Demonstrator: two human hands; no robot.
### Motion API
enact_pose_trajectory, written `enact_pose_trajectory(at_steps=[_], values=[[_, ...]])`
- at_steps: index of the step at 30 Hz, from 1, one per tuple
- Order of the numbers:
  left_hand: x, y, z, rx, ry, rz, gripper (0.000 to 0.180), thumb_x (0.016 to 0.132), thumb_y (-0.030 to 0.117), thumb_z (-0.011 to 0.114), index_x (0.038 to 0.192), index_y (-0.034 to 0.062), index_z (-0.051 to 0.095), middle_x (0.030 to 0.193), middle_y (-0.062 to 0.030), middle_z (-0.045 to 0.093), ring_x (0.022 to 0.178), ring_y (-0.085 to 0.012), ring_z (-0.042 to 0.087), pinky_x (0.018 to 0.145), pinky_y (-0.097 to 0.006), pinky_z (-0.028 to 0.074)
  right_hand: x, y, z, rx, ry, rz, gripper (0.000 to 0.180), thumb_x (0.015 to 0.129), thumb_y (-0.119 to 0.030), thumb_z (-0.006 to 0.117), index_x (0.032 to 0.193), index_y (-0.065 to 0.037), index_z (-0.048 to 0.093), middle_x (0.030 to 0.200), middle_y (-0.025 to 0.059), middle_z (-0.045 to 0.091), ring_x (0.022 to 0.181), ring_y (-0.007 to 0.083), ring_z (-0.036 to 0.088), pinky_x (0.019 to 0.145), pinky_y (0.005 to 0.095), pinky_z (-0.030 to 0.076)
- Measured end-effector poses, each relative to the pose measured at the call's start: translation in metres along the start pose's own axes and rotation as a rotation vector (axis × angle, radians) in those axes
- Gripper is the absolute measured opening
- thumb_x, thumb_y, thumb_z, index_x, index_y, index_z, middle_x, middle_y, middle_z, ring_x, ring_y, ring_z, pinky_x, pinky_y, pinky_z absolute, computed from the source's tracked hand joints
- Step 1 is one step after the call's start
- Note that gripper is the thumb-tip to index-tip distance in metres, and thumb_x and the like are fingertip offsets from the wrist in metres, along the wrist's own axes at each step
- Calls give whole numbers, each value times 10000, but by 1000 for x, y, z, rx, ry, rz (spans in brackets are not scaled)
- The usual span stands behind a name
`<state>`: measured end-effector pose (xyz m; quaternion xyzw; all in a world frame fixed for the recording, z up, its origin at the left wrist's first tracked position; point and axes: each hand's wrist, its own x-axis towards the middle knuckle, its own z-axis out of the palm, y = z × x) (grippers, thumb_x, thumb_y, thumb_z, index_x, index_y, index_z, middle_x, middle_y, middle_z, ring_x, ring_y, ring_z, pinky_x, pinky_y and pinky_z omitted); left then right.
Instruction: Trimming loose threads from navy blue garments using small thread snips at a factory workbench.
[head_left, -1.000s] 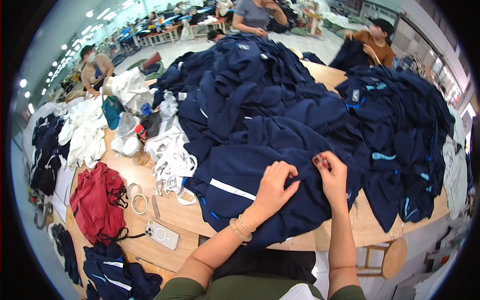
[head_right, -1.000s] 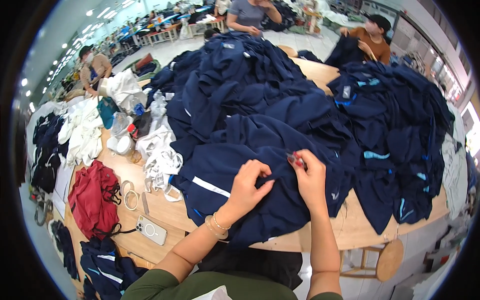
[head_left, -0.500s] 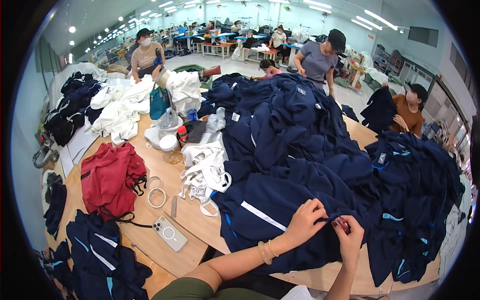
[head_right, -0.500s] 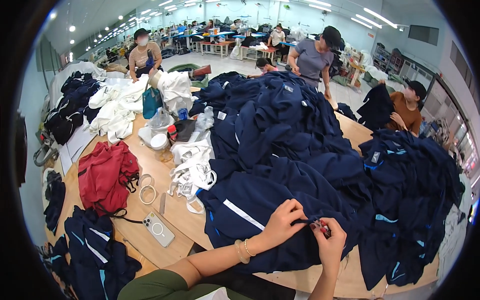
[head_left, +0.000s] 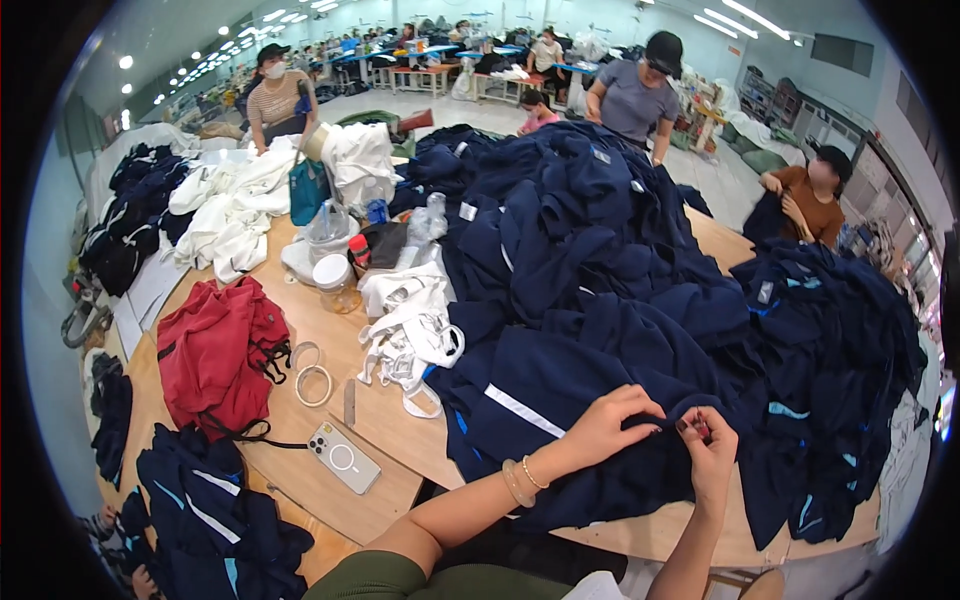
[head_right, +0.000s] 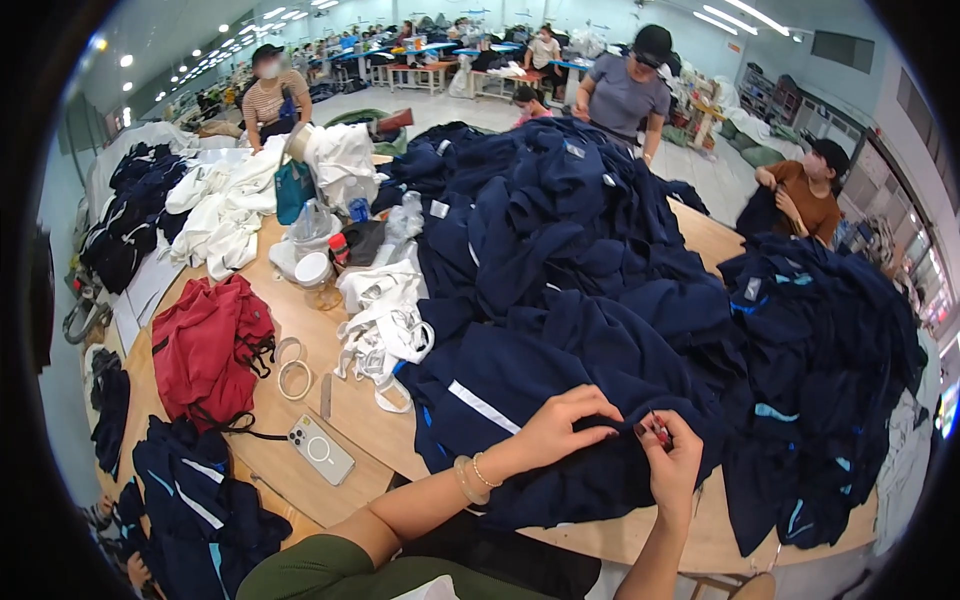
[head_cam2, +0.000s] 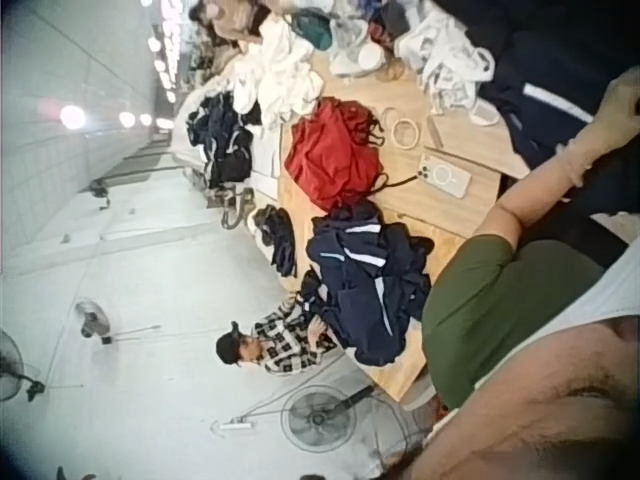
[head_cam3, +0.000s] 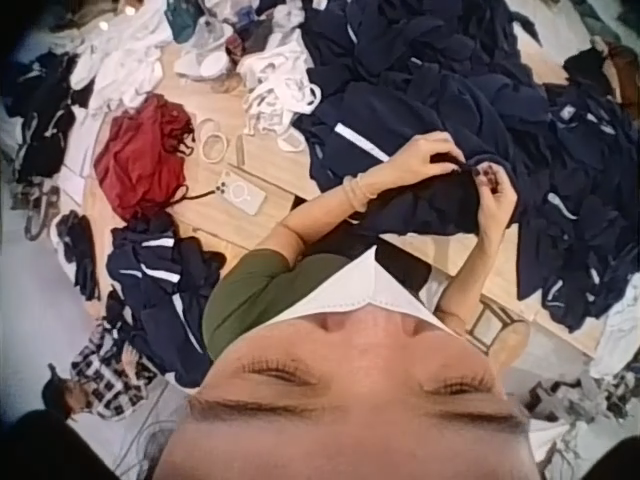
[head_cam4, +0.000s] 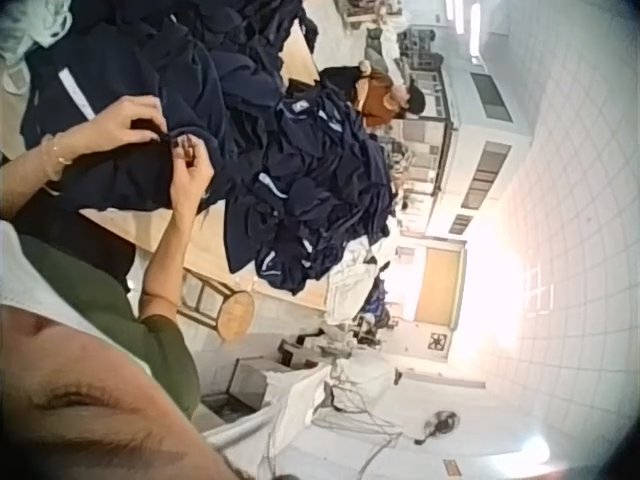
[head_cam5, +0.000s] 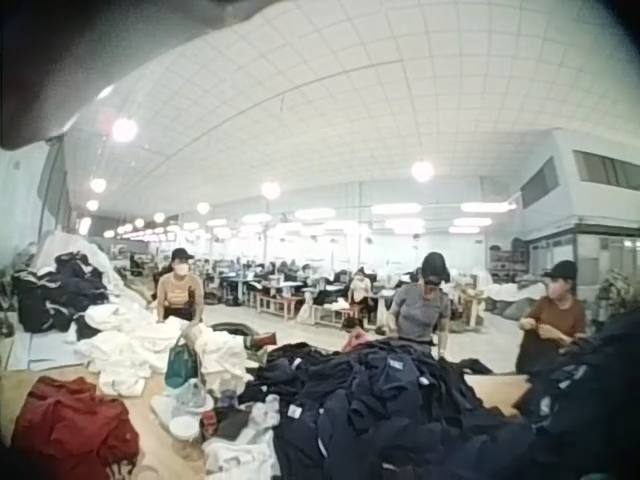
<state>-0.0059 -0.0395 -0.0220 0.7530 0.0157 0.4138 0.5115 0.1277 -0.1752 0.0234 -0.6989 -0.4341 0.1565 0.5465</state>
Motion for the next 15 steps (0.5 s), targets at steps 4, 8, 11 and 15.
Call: enact_pose_trajectory(at_steps=[4, 8, 11, 15], values=[[7, -5, -1, 127, 4, 81, 152, 751, 48, 720, 882, 24, 647, 854, -100, 594, 831, -279, 585, 741, -349, 483, 10, 2, 1, 241, -22, -1, 43, 830, 48, 614, 829, 25, 577, 709, -51, 467, 671, 33, 406, 612, 186, 357], [9, -1, -8, 52, -46, -112, 191, 783, 1, 707, 960, 13, 635, 894, -83, 639, 814, -203, 638, 742, -282, 495, 33, 15, 5, 240, -103, 72, 58, 854, 1, 637, 827, 8, 586, 717, -65, 493, 673, 20, 412, 612, 185, 347], [9, -7, 4, -191, 8, -258, 352, 800, -41, 694, 1129, 18, 582, 925, -63, 651, 867, -147, 638, 810, -257, 498, 34, 29, 8, 389, -131, 172, 48, 865, -32, 653, 862, 9, 628, 749, -63, 556, 690, 6, 463, 621, 165, 353], [9, -10, 15, -160, 11, -268, 323, 804, -67, 673, 1116, 3, 621, 942, -74, 658, 856, -165, 639, 810, -256, 496, 27, 41, 6, 453, -160, 243, 64, 882, -59, 654, 851, -6, 637, 764, -54, 577, 713, 9, 489, 646, 161, 367]])
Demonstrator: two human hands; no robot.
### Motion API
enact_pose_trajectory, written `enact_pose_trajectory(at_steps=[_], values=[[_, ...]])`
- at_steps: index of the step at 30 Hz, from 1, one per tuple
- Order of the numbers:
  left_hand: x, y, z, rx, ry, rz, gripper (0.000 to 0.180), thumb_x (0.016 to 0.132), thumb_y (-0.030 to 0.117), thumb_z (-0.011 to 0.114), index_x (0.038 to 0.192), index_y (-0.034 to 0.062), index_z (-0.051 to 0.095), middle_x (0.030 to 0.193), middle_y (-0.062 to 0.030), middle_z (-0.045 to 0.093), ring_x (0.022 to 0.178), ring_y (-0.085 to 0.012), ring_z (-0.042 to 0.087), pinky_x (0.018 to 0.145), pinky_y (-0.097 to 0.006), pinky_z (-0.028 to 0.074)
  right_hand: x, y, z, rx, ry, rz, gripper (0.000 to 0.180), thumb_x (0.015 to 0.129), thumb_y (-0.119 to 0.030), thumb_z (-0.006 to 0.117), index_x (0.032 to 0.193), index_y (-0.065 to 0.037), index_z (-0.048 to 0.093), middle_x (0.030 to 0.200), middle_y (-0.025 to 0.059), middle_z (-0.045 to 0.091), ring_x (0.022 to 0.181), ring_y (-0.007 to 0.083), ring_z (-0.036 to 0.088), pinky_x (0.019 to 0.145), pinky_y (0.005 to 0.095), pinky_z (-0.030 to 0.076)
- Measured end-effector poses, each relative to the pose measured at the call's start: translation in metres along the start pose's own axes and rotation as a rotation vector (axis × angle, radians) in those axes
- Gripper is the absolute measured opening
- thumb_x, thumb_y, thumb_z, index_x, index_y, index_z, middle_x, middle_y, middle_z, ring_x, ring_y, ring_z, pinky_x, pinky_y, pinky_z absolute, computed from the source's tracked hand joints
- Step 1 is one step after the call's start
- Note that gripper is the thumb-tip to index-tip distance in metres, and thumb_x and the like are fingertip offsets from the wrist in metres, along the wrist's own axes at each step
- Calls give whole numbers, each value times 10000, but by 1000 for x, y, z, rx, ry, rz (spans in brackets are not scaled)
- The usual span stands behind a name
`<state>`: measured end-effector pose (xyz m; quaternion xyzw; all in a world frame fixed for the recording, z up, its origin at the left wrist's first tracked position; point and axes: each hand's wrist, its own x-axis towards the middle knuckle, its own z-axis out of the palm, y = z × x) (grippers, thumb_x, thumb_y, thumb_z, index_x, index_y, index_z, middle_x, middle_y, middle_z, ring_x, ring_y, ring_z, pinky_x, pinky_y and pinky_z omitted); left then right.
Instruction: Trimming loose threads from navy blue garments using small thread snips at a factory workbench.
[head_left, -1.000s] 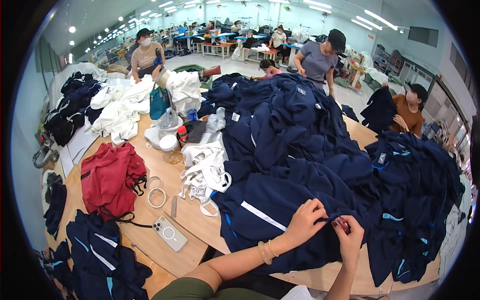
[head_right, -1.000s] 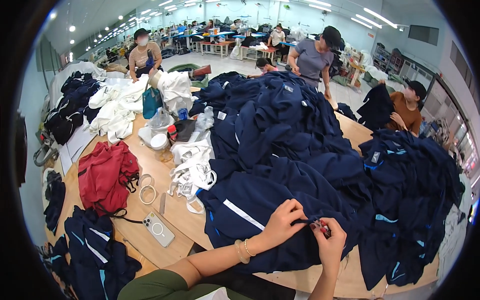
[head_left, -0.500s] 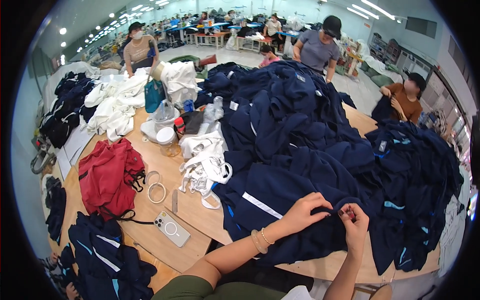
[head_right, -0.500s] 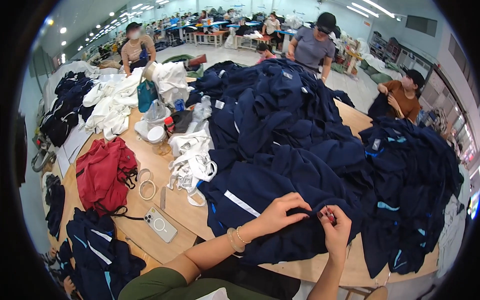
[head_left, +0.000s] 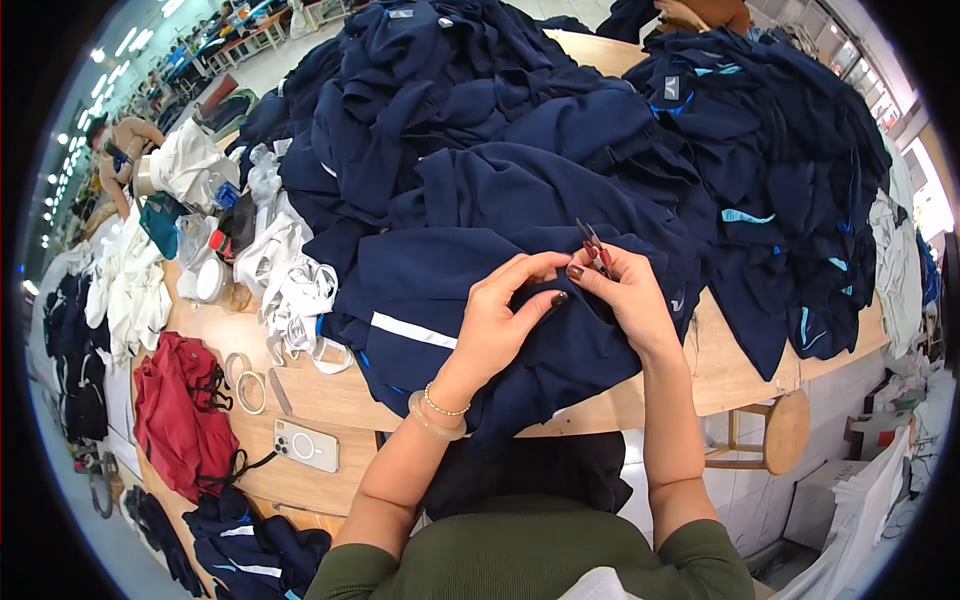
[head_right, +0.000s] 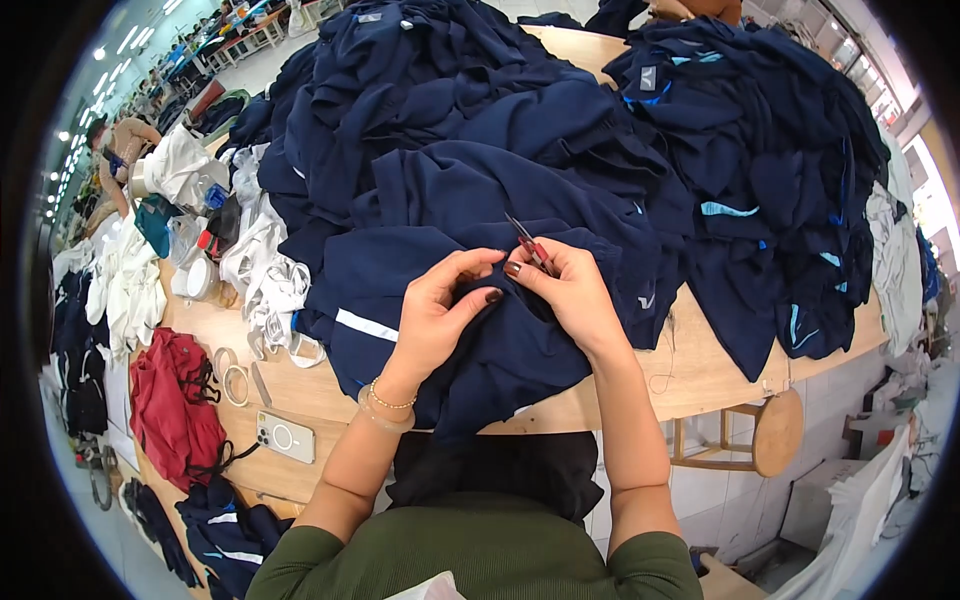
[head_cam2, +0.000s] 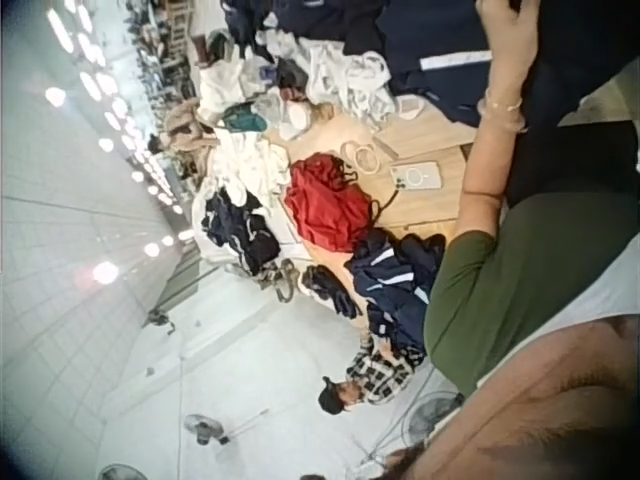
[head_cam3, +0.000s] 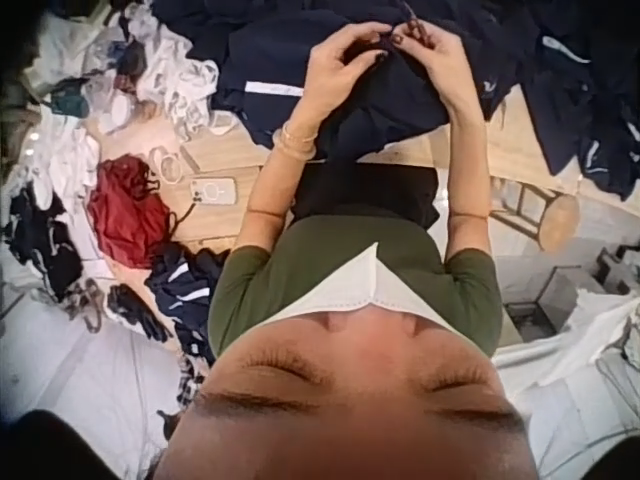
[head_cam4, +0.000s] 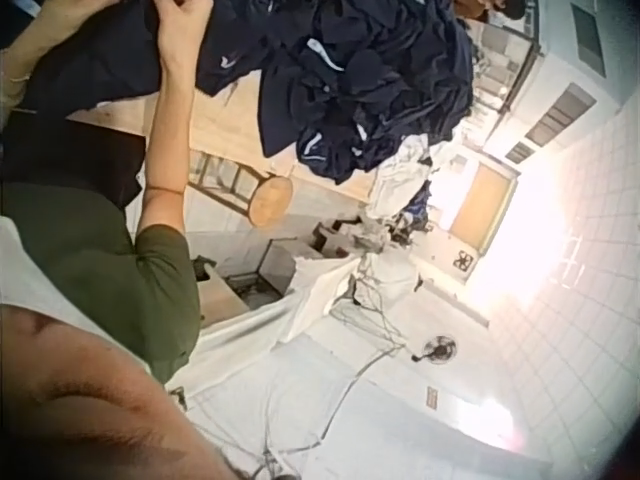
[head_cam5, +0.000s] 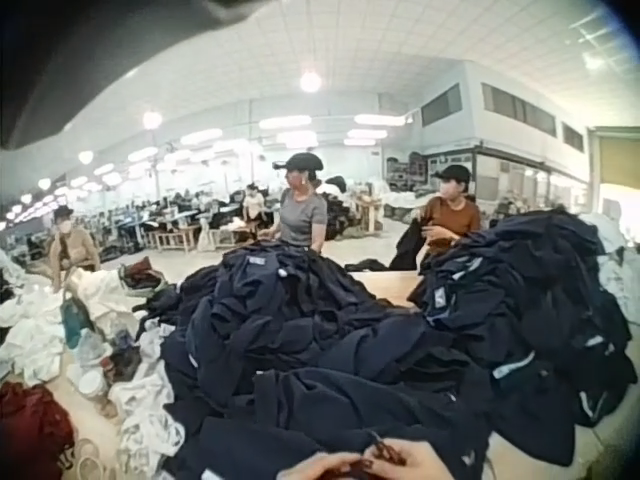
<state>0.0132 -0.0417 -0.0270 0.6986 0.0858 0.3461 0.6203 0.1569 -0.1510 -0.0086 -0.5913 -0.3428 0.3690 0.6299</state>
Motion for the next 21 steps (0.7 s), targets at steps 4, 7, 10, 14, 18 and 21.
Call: enact_pose_trajectory(at_steps=[4, 7, 10, 14, 18, 21], values=[[-2, -1, 5, 137, 72, 35, 186, 794, -72, 671, 974, -23, 667, 924, -87, 657, 834, -189, 644, 770, -264, 496, -10, -8, 0, -9, 27, -36, 124, 927, -110, 628, 996, -13, 593, 831, -41, 572, 767, 14, 490, 674, 168, 369], [-2, -1, 5, 161, 112, 29, 156, 792, -66, 681, 942, -24, 668, 895, -84, 656, 815, -187, 644, 746, -263, 497, -21, -15, -13, -17, 71, -61, 171, 973, -161, 584, 1070, -26, 545, 843, -37, 530, 818, 28, 502, 737, 167, 389], [0, 0, 3, 193, 54, 56, 117, 824, -63, 671, 940, -54, 653, 900, -56, 630, 816, -105, 588, 725, -201, 466, -29, -14, -19, -141, 134, -251, 154, 911, -131, 661, 993, -6, 622, 852, -20, 585, 791, 43, 518, 696, 189, 394], [1, 2, 1, 218, 48, 77, 113, 823, -70, 666, 933, -51, 651, 897, -57, 628, 813, -107, 584, 721, -204, 463, -36, -12, -23, -316, 167, -275, 154, 813, -78, 730, 901, 26, 659, 800, 26, 601, 722, 79, 535, 658, 205, 402], [-1, 0, 1, 183, 43, 97, 129, 814, -94, 658, 935, -51, 642, 933, -69, 619, 829, -112, 588, 735, -208, 472, -37, -8, -23, -410, 199, -321, 147, 799, -70, 742, 890, 16, 663, 773, 24, 591, 698, 89, 529, 632, 219, 397], [-5, -4, 0, 130, 47, 100, 145, 813, -113, 647, 945, -55, 634, 966, -83, 610, 841, -118, 592, 746, -212, 482, -40, -13, -14, -385, 224, -332, 150, 777, -59, 752, 882, 8, 668, 752, 35, 585, 679, 108, 522, 604, 236, 389]])
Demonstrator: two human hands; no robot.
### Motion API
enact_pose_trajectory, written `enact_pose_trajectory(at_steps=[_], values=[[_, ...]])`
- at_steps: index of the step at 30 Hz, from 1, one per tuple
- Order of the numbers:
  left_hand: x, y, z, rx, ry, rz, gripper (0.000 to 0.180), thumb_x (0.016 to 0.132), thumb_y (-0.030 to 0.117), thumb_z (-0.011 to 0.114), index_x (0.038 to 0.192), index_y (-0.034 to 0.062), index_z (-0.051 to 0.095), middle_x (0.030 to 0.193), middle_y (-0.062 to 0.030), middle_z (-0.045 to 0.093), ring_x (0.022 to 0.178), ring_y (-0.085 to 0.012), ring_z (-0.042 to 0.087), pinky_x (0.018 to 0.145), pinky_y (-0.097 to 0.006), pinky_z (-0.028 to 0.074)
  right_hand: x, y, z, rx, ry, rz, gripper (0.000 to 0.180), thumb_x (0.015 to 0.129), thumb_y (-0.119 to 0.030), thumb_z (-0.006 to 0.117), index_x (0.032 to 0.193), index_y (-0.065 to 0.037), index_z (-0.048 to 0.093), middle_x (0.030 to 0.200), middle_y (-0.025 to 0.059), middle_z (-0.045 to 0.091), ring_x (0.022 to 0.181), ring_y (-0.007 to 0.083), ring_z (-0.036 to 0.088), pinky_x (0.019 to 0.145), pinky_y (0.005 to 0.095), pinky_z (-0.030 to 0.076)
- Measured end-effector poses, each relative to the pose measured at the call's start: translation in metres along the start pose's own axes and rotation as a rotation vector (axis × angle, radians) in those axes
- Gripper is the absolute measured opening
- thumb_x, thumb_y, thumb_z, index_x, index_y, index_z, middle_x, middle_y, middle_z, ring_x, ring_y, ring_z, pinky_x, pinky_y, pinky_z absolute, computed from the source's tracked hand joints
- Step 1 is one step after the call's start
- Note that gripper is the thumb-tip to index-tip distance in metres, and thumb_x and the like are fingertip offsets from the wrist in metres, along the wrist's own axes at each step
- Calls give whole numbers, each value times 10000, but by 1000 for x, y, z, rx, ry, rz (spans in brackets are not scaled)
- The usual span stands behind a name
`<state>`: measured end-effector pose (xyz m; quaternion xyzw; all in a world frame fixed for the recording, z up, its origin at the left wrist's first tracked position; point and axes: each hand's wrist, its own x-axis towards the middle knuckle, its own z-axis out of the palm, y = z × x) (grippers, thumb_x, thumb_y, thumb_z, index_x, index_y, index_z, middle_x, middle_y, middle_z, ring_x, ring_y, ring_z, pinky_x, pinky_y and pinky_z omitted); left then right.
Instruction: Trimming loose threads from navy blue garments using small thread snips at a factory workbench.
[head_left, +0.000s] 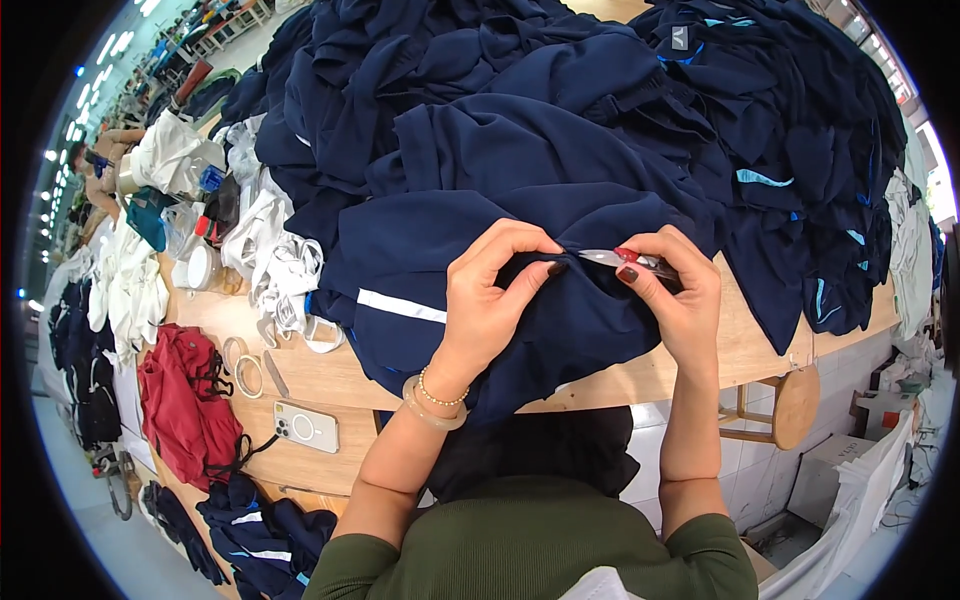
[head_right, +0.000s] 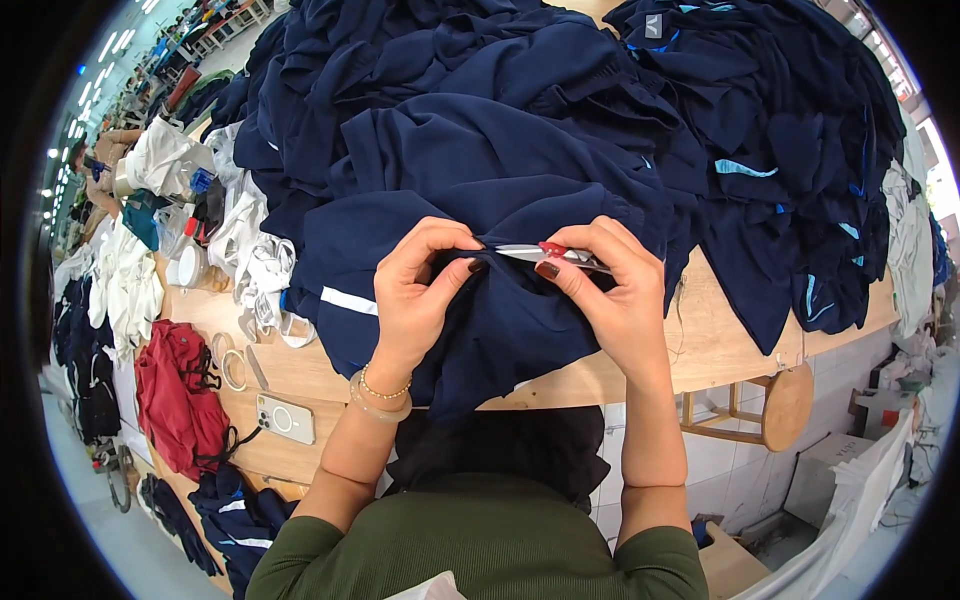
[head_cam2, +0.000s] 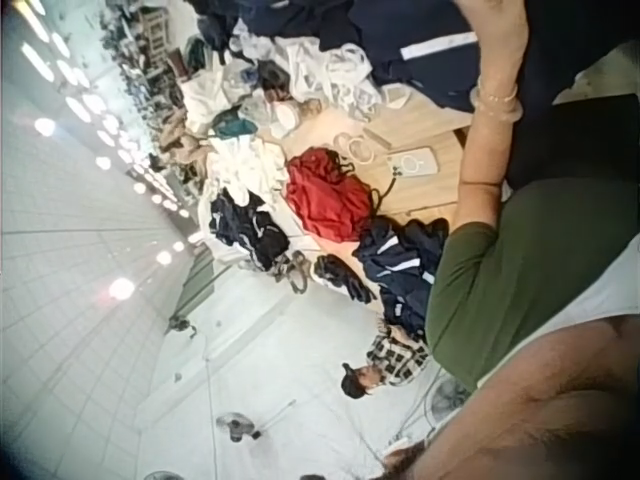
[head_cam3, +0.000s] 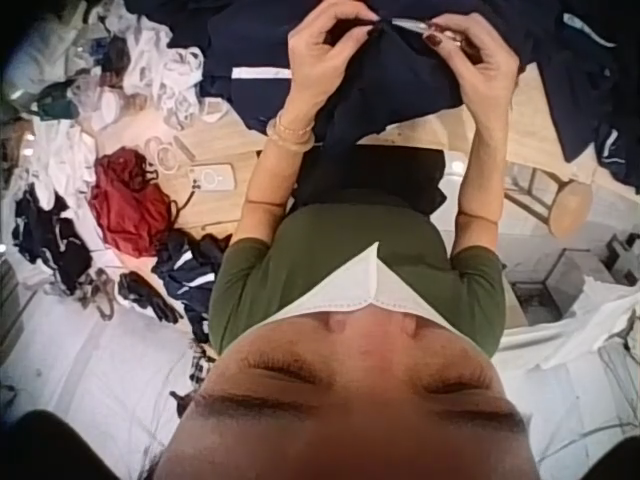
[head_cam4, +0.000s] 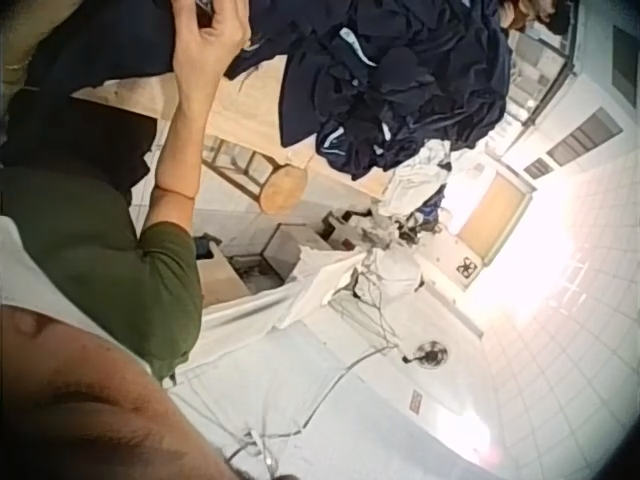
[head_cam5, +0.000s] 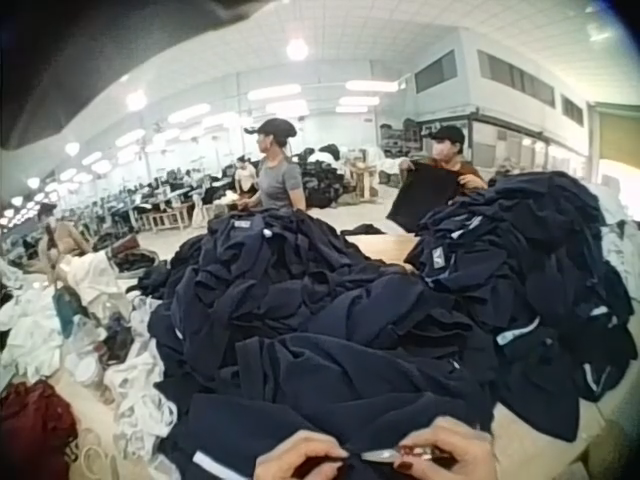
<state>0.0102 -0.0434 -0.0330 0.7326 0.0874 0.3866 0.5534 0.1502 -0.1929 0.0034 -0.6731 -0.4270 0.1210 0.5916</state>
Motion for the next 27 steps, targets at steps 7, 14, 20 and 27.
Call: enact_pose_trajectory(at_steps=[7, 14, 20, 27], values=[[-3, 2, 0, -65, 22, -3, 151, 816, -127, 634, 952, -61, 628, 982, -92, 605, 853, -118, 595, 750, -212, 492, -2, -8, 5, -191, -17, -174, 156, 759, -74, 749, 862, 7, 666, 751, 38, 591, 678, 112, 489, 599, 238, 355], [-2, 5, 1, -64, 77, -31, 161, 764, -89, 686, 908, -23, 659, 881, -82, 654, 813, -173, 637, 743, -255, 499, 1, -14, 4, -285, -22, -229, 190, 723, -82, 779, 865, -14, 671, 733, 45, 592, 665, 165, 510, 584, 269, 397], [-2, 3, -2, -24, 5, 1, 163, 808, -131, 637, 959, -71, 643, 968, -87, 619, 845, -121, 605, 743, -211, 499, 3, -16, 5, -312, -24, -255, 195, 715, -76, 780, 864, -14, 672, 725, 48, 589, 655, 173, 512, 583, 273, 401], [-2, 5, -2, -14, 8, 7, 164, 809, -124, 643, 962, -65, 648, 960, -86, 621, 841, -121, 604, 743, -211, 498, 2, -13, 5, -310, -38, -238, 205, 727, -87, 779, 877, -4, 666, 731, 50, 585, 675, 153, 532, 597, 262, 411]])
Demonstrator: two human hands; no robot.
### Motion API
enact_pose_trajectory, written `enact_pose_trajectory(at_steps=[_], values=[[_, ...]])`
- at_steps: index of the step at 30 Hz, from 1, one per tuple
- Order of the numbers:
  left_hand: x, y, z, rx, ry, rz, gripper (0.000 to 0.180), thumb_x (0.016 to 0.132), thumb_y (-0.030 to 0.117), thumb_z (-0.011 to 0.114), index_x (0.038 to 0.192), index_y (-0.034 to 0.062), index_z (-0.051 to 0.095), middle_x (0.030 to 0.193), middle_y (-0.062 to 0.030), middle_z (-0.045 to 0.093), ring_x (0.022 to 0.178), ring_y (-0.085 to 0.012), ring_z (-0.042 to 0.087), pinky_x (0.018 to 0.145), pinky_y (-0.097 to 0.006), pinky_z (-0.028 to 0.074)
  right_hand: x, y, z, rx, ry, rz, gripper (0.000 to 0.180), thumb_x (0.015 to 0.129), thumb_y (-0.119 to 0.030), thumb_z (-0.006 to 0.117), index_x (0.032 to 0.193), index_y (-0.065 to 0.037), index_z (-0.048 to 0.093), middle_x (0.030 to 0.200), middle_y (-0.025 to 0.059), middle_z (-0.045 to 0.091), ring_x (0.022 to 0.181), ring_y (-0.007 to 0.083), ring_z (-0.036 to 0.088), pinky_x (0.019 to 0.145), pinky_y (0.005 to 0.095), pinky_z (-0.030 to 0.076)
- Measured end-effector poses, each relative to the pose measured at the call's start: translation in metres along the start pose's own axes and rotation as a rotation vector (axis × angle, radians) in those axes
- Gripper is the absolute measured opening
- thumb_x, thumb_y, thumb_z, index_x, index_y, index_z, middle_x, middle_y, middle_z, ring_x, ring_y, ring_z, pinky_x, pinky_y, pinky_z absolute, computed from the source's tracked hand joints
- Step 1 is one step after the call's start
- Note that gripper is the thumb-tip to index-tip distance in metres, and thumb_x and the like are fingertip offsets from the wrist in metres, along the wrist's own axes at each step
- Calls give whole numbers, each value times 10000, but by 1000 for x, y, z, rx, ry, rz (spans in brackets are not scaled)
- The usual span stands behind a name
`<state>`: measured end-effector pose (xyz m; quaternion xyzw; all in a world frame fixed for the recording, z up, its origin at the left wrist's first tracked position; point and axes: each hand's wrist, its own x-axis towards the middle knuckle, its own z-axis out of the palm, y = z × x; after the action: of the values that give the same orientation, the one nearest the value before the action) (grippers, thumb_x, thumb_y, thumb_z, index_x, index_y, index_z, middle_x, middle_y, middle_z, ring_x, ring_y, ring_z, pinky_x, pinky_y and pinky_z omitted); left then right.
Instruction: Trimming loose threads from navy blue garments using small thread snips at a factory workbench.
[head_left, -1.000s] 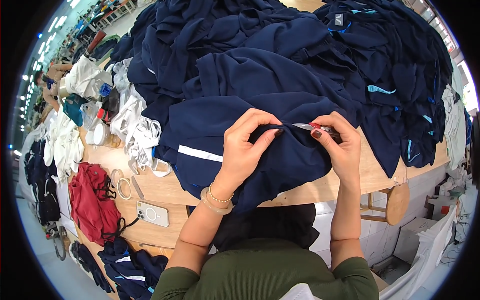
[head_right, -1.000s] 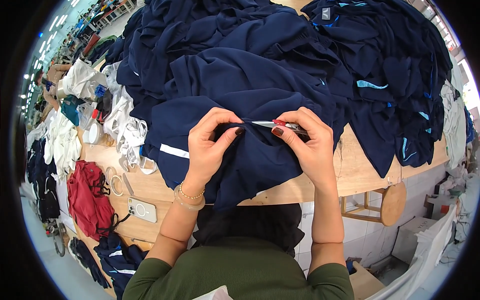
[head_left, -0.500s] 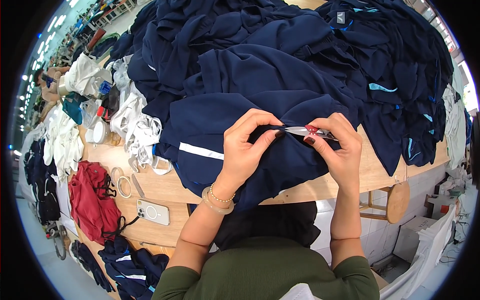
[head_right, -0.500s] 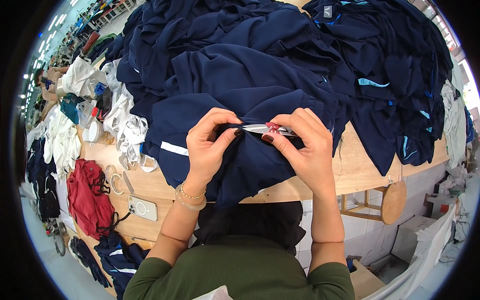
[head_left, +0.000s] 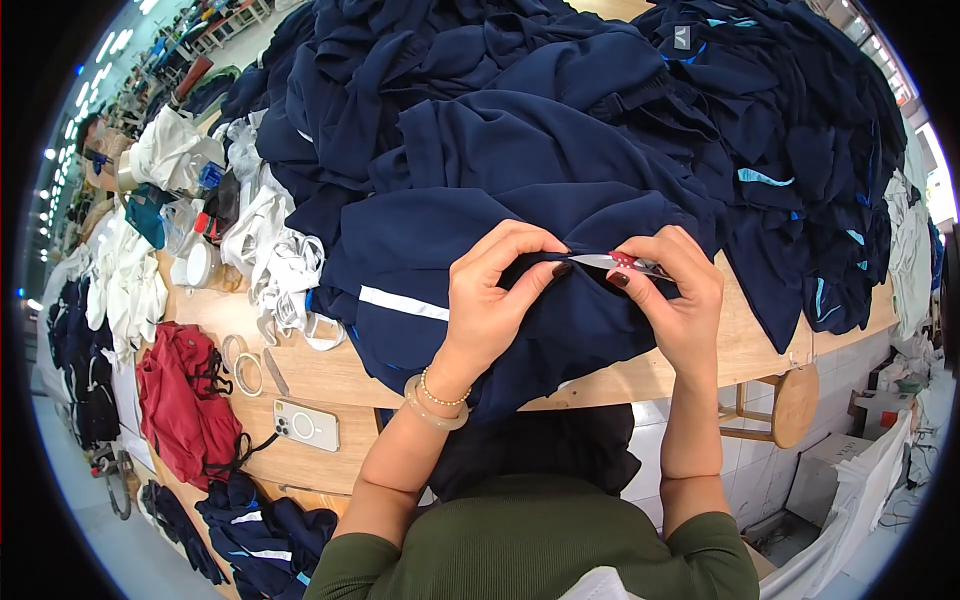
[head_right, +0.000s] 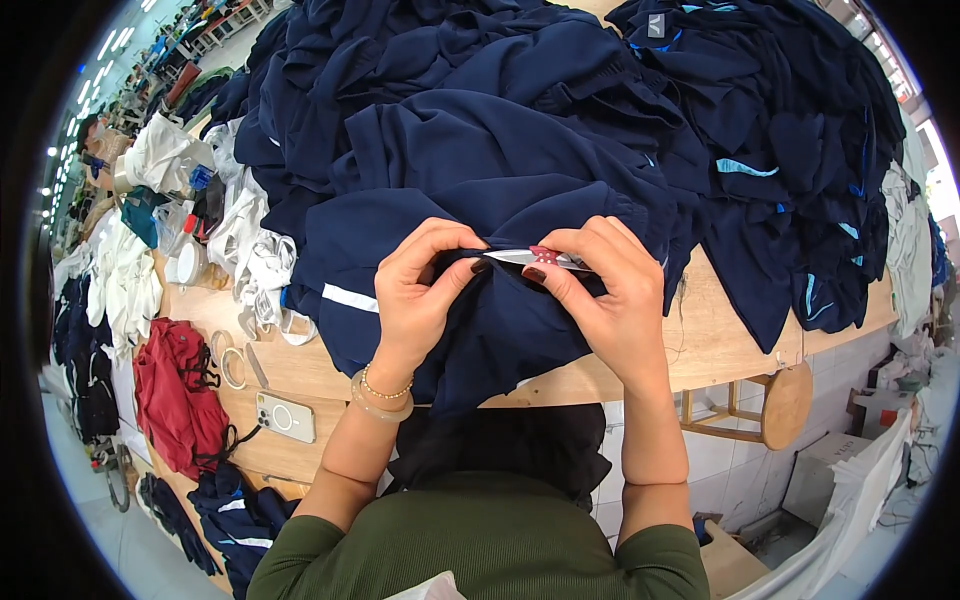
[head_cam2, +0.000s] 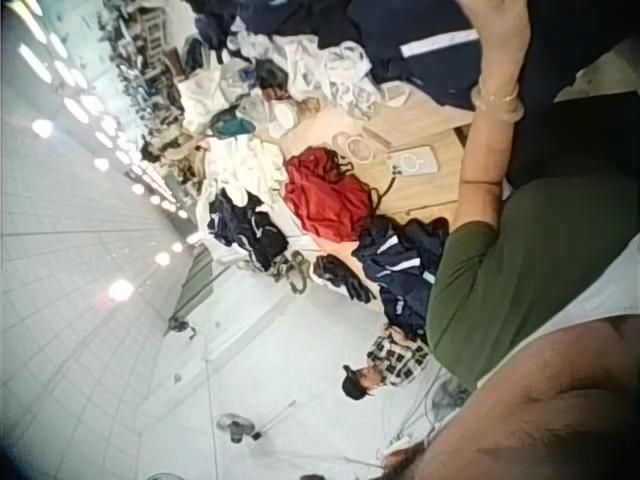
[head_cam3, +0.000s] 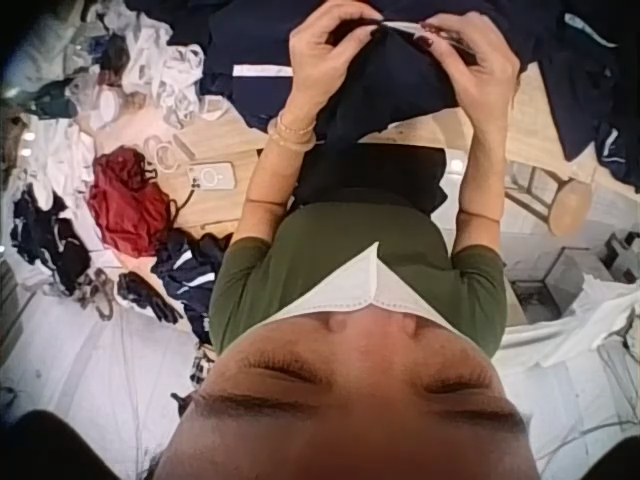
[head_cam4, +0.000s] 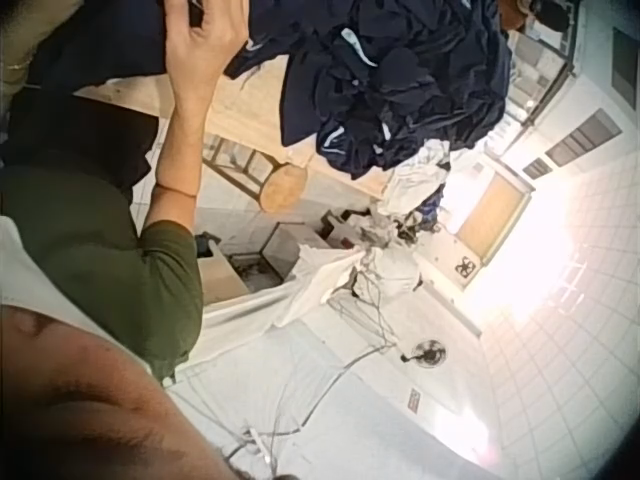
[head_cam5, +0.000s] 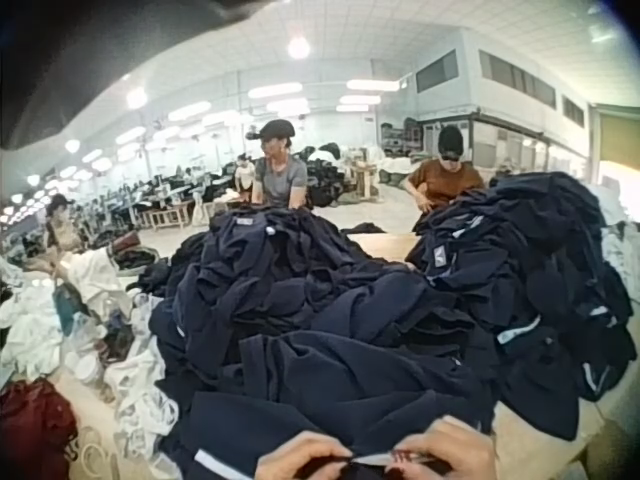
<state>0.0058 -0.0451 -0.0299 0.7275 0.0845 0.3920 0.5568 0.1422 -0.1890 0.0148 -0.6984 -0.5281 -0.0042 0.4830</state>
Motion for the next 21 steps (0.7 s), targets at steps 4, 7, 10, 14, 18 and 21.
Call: enact_pose_trajectory(at_steps=[4, 7, 10, 14, 18, 21], values=[[1, 0, 0, -20, -17, -44, 157, 819, -110, 648, 969, -62, 651, 956, -77, 620, 830, -112, 595, 734, -207, 486, -5, -1, 2, 213, 23, 222, 299, 726, -129, 803, 938, 13, 646, 779, 56, 583, 713, 127, 548, 627, 242, 424], [6, 1, -1, 16, -37, -41, 155, 822, -97, 657, 972, -57, 653, 947, -66, 620, 820, -102, 586, 725, -203, 474, -9, 5, 2, 277, -35, 170, 399, 718, -172, 825, 992, 31, 618, 842, 61, 589, 739, 113, 548, 660, 229, 439], [9, 3, -3, 39, -41, -41, 156, 818, -88, 667, 970, -55, 655, 941, -58, 621, 815, -99, 583, 722, -201, 466, -8, 2, 3, 290, -104, 172, 401, 765, -227, 804, 1003, 23, 599, 860, 44, 569, 726, 107, 503, 683, 220, 434], [9, 1, -1, 48, -30, -13, 142, 820, -83, 670, 959, -56, 655, 935, -59, 620, 814, -101, 585, 719, -202, 469, -8, 5, 0, 490, 1, 352, 211, 886, -176, 695, 908, 9, 596, 807, 9, 576, 703, 53, 465, 599, 195, 373], [9, 0, 0, 41, -25, -21, 127, 823, -83, 670, 946, -61, 651, 937, -64, 621, 811, -102, 590, 717, -200, 478, -9, 8, -5, 353, -35, 299, 196, 883, -161, 694, 886, 14, 605, 744, -2, 572, 652, 46, 450, 565, 192, 342], [8, 0, 0, 30, -19, -13, 125, 822, -84, 671, 943, -61, 650, 937, -65, 620, 807, -101, 590, 714, -200, 484, -10, 7, -3, 229, -12, 229, 165, 854, -119, 711, 841, 33, 648, 741, 31, 628, 615, 71, 513, 558, 203, 388]])
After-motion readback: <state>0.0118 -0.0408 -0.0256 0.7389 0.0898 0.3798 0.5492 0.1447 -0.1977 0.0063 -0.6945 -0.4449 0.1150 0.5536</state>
